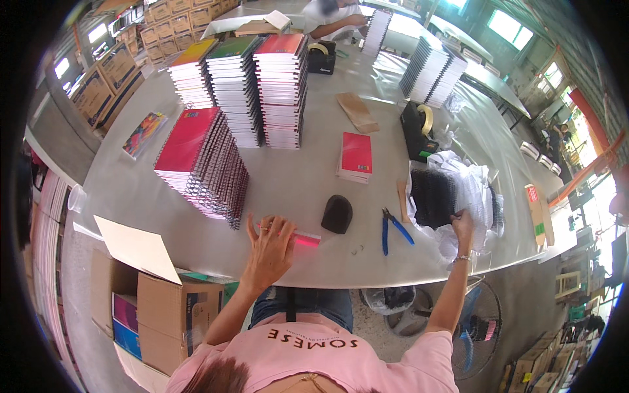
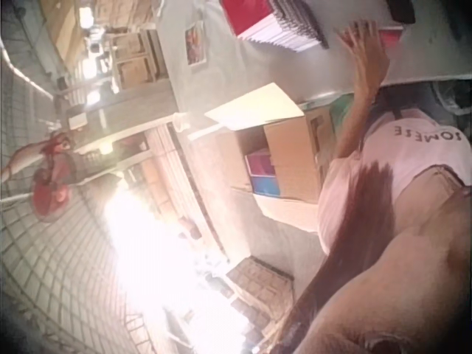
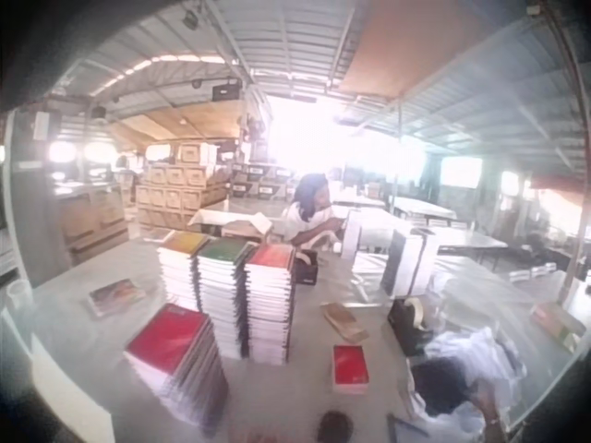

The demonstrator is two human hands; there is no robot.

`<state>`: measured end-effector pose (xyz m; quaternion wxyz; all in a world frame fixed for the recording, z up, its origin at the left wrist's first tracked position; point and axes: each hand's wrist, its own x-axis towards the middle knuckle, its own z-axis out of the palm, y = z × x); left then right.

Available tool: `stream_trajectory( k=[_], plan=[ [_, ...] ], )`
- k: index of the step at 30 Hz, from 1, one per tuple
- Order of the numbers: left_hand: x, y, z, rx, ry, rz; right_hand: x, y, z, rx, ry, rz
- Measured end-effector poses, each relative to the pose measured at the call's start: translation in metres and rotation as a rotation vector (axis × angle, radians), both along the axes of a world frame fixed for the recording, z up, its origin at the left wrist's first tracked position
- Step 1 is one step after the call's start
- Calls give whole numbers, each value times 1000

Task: The person assembles spiral-bound notebooks by inserting a black plastic coil into the punched holes of pink covers. They use pliers to secure the coil ends and stack the finished notebooks on the table. A coworker is visible in the background handling other items.

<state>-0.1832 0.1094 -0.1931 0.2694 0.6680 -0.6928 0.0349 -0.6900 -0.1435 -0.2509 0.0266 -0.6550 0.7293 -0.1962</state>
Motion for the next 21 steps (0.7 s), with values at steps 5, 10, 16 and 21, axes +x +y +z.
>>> stream_trajectory(
  k=[5, 10, 16, 21],
  plan=[
    [-18, -7, 0, -48, 150, 74, -7, 2, 0, -75, -106, -27],
    [-27, -15, -12, -78, 225, 119, -20, 10, 16, -187, -414, -83],
    [-25, -18, -12, -130, 247, 134, 59, 46, 82, -314, -988, 112],
    [-29, -18, -16, -155, 200, 142, 141, 105, 124, -340, -1299, 375]
  ],
)
